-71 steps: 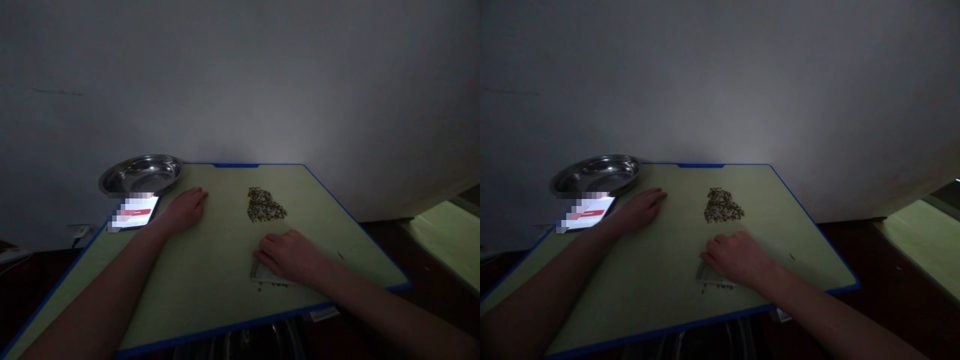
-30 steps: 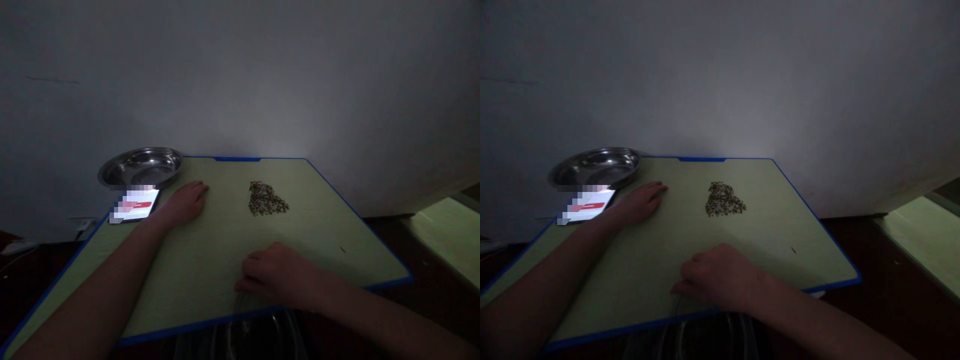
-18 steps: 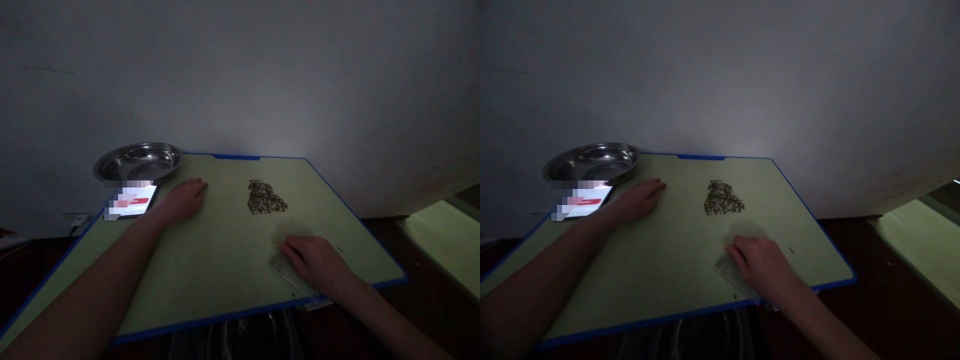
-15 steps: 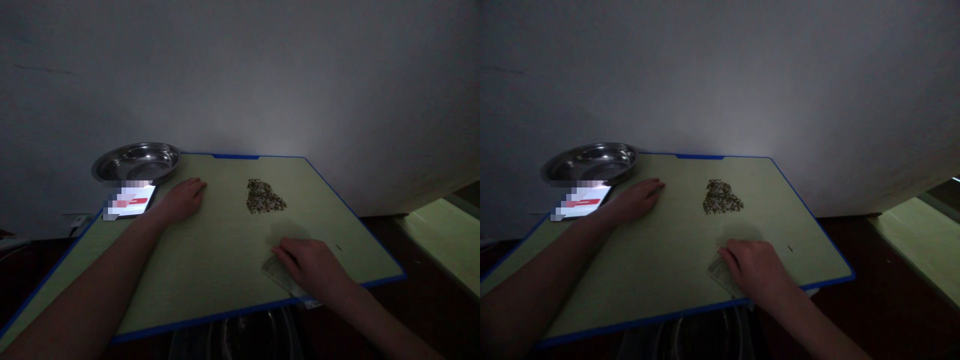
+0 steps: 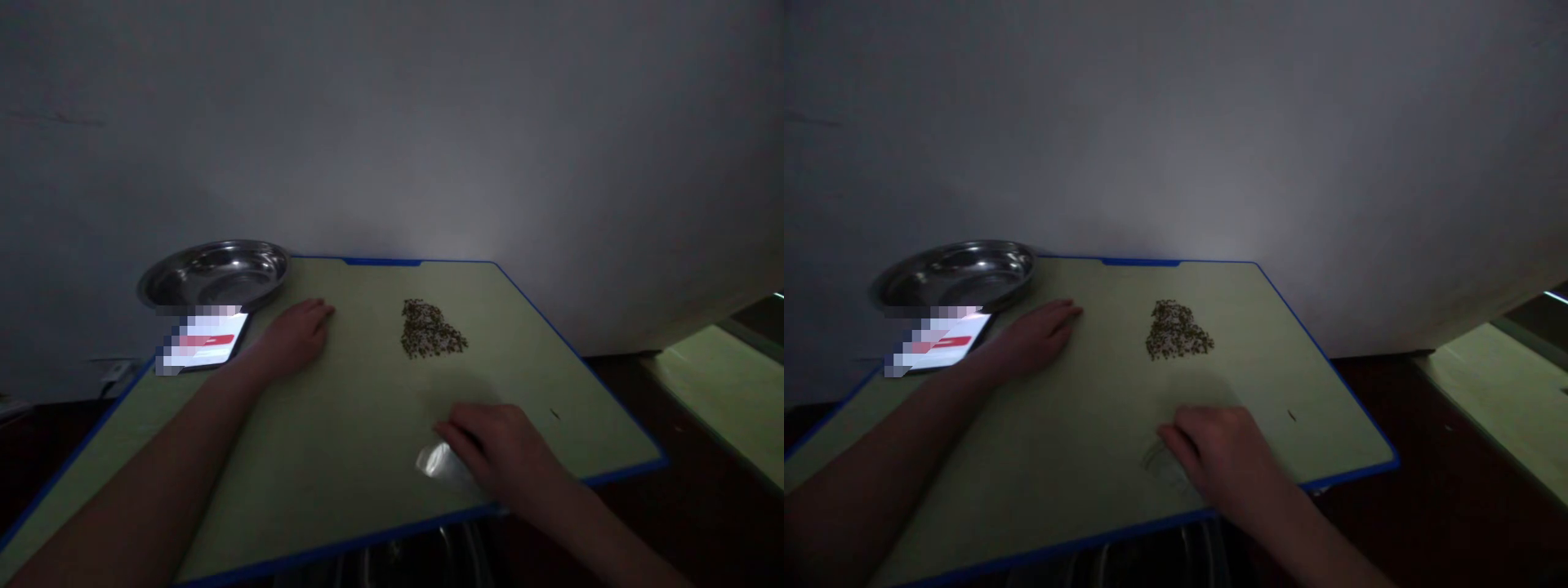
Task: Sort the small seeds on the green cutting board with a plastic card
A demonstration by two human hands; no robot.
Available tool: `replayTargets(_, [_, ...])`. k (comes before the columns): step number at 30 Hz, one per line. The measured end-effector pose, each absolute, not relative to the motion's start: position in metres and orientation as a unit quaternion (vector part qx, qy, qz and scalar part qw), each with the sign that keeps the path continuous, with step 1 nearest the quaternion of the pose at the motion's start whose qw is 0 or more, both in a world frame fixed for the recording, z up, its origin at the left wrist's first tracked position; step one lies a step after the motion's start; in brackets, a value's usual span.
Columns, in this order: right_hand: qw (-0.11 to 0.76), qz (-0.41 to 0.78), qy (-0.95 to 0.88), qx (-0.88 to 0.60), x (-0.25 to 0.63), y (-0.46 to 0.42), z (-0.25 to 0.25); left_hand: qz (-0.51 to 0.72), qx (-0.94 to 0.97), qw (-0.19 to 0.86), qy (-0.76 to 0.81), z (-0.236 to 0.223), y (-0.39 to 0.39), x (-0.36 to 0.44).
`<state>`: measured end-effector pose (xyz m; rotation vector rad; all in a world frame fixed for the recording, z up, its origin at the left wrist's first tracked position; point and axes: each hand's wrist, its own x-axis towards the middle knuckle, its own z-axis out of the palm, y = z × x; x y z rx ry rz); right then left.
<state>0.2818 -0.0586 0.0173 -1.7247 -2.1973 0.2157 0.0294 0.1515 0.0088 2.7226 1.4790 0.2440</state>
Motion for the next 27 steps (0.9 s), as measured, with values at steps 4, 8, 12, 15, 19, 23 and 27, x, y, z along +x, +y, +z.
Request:
replayTargets(4, [0.136, 0.010, -0.729, -0.671, 0.316, -0.037, 0.017, 0.073, 0.877, 0.012, 0.475, 0.011, 0.149, 0.028])
replayTargets(8, [0.083, -0.052, -0.709, -0.698, 0.338, -0.014, 0.022, 0.087, 0.870, 0.005, 0.485, 0.012, 0.148, 0.026])
replayTargets(12, [0.065, -0.069, -0.725, -0.682, 0.335, 0.008, 0.029, 0.096, 0.868, 0.013, 0.486, 0.011, 0.147, 0.025])
replayTargets(15, [0.100, -0.058, -0.741, -0.661, 0.328, 0.030, 0.039, 0.112, 0.866, 0.012, 0.488, 0.011, 0.148, 0.024])
replayTargets(19, [0.186, -0.026, -0.721, -0.667, 0.333, 0.069, 0.056, 0.100, 0.868, -0.002, 0.487, 0.010, 0.148, 0.021])
replayTargets(23, [0.261, 0.019, -0.677, -0.688, 0.352, 0.097, 0.056, 0.093, 0.867, -0.014, 0.490, 0.008, 0.149, 0.018])
replayTargets(27, [0.269, 0.034, -0.656, -0.704, 0.369, 0.100, 0.037, 0.117, 0.866, -0.010, 0.486, 0.007, 0.149, 0.018])
